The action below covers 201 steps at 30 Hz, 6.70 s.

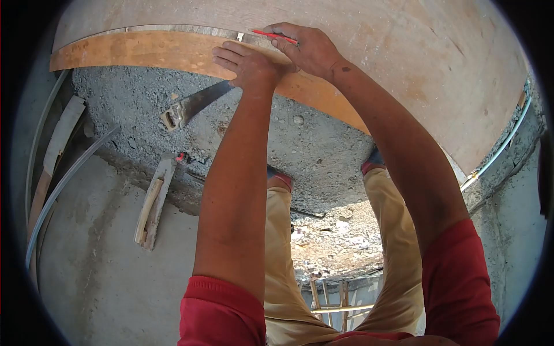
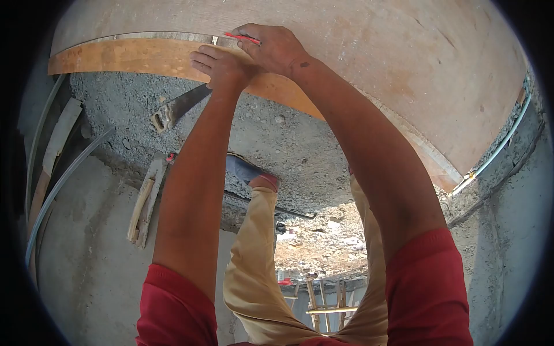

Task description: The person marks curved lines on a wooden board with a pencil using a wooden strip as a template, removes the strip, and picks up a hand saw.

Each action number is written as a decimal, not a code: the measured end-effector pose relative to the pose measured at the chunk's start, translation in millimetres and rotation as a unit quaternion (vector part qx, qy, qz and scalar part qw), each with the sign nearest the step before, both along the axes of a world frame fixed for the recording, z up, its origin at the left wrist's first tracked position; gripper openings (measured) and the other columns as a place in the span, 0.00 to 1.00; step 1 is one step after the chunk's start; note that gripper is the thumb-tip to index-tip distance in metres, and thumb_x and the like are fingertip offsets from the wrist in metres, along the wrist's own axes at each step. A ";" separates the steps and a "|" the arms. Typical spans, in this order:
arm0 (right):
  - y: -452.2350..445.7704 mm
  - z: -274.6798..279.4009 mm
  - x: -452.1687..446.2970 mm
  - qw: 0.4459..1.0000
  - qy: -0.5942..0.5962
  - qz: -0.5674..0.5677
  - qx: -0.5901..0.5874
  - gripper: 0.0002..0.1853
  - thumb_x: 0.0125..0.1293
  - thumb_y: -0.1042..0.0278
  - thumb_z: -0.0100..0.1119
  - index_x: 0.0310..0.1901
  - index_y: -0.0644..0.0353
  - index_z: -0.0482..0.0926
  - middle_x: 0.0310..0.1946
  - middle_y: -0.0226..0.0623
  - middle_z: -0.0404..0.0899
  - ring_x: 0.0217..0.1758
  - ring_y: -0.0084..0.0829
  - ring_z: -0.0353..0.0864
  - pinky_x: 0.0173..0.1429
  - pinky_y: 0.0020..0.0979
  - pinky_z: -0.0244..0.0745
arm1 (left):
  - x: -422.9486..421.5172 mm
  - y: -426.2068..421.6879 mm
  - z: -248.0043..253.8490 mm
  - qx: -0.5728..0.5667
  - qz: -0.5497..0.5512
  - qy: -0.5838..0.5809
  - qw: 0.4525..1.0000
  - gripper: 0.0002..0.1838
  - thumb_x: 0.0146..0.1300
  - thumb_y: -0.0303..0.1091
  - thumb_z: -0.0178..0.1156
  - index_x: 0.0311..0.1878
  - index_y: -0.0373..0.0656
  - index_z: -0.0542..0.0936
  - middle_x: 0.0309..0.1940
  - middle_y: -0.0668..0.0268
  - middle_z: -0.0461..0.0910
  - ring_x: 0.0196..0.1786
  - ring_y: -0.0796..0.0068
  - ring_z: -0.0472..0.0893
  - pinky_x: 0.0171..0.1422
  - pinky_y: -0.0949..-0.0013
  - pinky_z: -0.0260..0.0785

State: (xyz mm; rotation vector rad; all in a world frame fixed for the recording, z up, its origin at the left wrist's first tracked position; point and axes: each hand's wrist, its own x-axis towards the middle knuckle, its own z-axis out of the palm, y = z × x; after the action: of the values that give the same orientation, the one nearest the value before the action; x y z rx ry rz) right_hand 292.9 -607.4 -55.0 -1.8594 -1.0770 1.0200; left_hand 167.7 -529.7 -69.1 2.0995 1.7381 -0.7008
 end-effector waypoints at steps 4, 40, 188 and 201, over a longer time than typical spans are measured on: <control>19.4 -12.0 -9.9 1.000 0.000 0.007 -0.012 0.18 0.77 0.56 0.58 0.65 0.43 0.81 0.46 0.43 0.89 0.38 0.37 0.89 0.52 0.37 0.84 | -1.9 0.9 1.0 -0.011 0.008 -0.023 1.000 0.90 0.33 0.65 0.85 0.78 0.24 0.28 0.81 0.32 0.24 0.85 0.34 0.26 0.72 0.25 0.62; -96.2 40.1 37.0 0.977 -0.165 0.067 -0.117 0.06 0.59 0.72 0.63 0.29 0.64 0.86 0.32 0.51 0.87 0.39 0.47 0.89 0.44 0.45 0.84 | -6.9 12.4 -26.3 0.012 -0.079 0.103 0.991 0.91 0.36 0.72 0.82 0.75 0.14 0.28 0.78 0.23 0.29 0.83 0.27 0.29 0.87 0.41 0.32; -488.4 17.3 59.6 0.921 -0.148 -0.094 -0.347 0.62 0.44 0.68 0.83 0.81 0.45 0.54 0.81 0.51 0.50 0.72 0.55 0.73 0.55 0.45 0.88 | 133.9 -330.5 24.6 -0.128 -0.067 0.007 0.989 0.85 0.39 0.62 0.84 0.81 0.27 0.32 0.83 0.36 0.25 0.86 0.38 0.26 0.72 0.14 0.47; -483.6 27.2 117.3 0.913 -0.260 -0.117 -0.293 0.59 0.42 0.64 0.81 0.79 0.45 0.60 0.76 0.42 0.63 0.65 0.46 0.81 0.55 0.42 0.87 | 0.0 -144.4 0.9 0.192 0.110 -0.237 0.946 0.64 0.67 0.59 0.67 0.77 0.12 0.40 0.78 0.24 0.44 0.84 0.34 0.46 0.86 0.50 0.44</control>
State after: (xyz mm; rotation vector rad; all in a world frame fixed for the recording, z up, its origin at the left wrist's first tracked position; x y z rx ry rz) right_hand 410.2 -1091.0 -27.8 -2.7896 -0.8420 0.7685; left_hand 167.8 -674.1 -68.2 2.0251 1.8772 0.2170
